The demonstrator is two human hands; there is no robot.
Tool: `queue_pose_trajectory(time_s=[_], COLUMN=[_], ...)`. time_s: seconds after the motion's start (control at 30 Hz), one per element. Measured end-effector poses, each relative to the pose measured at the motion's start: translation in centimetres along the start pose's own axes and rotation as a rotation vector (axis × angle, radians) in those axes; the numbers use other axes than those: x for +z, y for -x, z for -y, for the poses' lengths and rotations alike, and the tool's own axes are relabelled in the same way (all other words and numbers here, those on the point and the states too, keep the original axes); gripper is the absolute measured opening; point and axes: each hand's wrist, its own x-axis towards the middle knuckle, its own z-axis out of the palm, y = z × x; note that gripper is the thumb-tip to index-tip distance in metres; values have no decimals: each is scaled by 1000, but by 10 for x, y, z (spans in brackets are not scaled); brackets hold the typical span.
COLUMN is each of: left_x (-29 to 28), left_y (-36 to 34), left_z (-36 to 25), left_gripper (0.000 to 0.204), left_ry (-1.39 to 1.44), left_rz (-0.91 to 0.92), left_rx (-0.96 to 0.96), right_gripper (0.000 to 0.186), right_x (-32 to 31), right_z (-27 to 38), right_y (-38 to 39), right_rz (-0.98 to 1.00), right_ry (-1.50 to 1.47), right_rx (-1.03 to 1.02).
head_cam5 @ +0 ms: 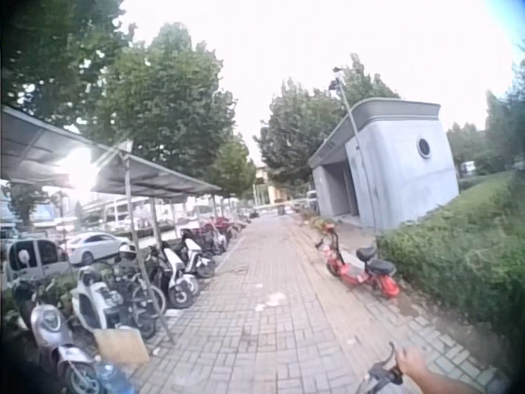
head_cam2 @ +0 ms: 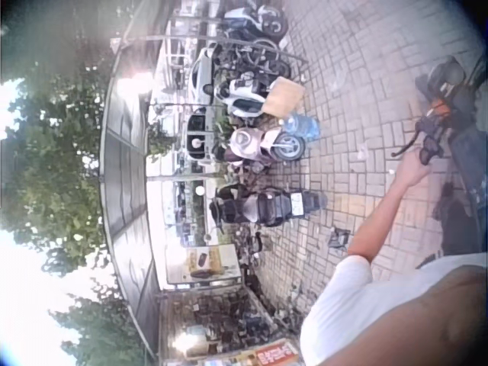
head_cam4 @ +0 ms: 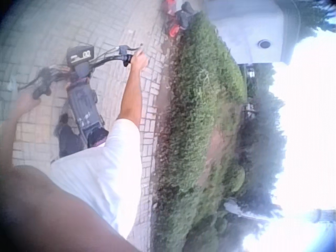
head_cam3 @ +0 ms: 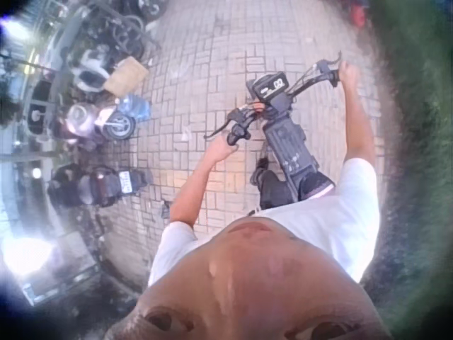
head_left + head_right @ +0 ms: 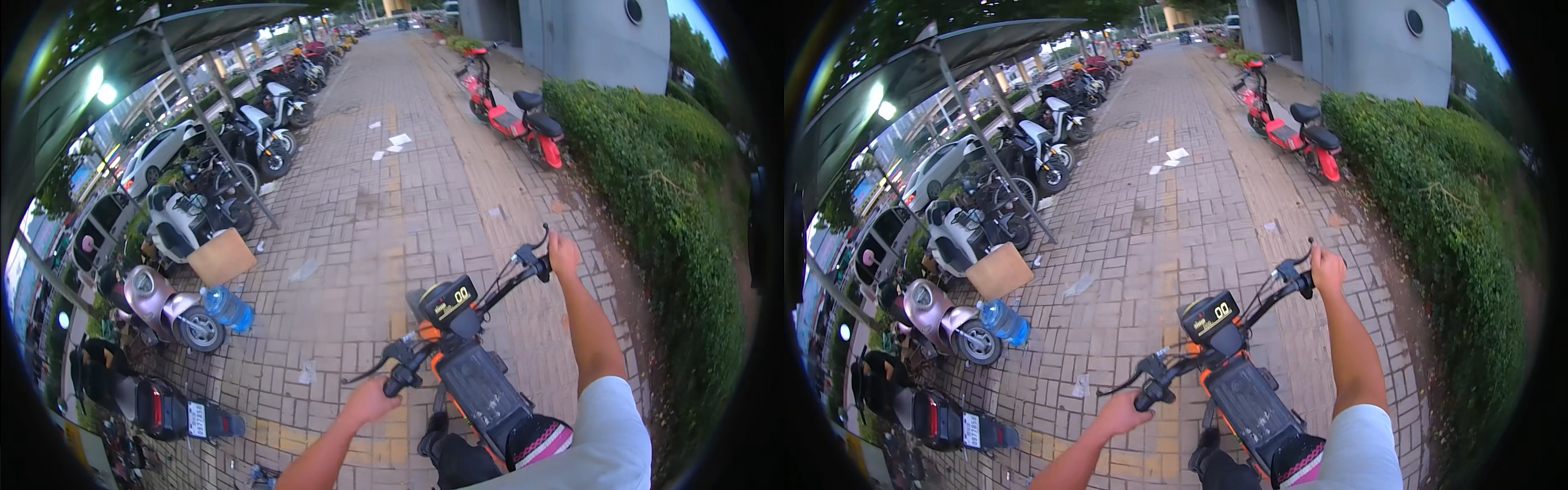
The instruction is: The person rides an electric scooter to a repair area, parks it, and then disassembles the rear wheel assembly by hand. They remove the wheel cover and brake components, then walk to a workbench to connect a battery charger to a power source.
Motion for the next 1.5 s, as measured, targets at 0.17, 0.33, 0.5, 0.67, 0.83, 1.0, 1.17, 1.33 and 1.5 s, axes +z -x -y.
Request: queue_pose_trajectory(time_s=[0.17,0.33,0.5,0.67,0.83,1.0,1.17,1.33,1.5], left_x=[-72,-117,-139,-132,-114,-112,-105,-97,-81], left_y=[-90,-161,-252,-339,-426,-462,-500,-561,-602], left_z=[-19,-47,-68,-116,-170,-201,-221,-250,-281], left_gripper=[32,28,10,12,11,11,12,12,11], left_ry=[86,45,-10,82,180,79,37,38,-21], left_rz=[124,122,149,199,290,302,322,393,472], left_rx=[16,18,128,192,96,23,34,28,10], right_gripper=[33,27,23,28,31,38,39,37,37], right_x=[41,51,38,-11,-40,-24,14,55,121], right_z=[12,23,20,50,126,252,327,358,400], right_y=[-35,81,337,549,710,821,855,869,837], right_rz=[12,-83,194,243,-48,68,186,-92,-324], right_ry=[-165,-408,-522,-141,27,-10,-181,-152,-225], right_rx=[1,10,483,1098,1601,1948,2059,2090,2188])
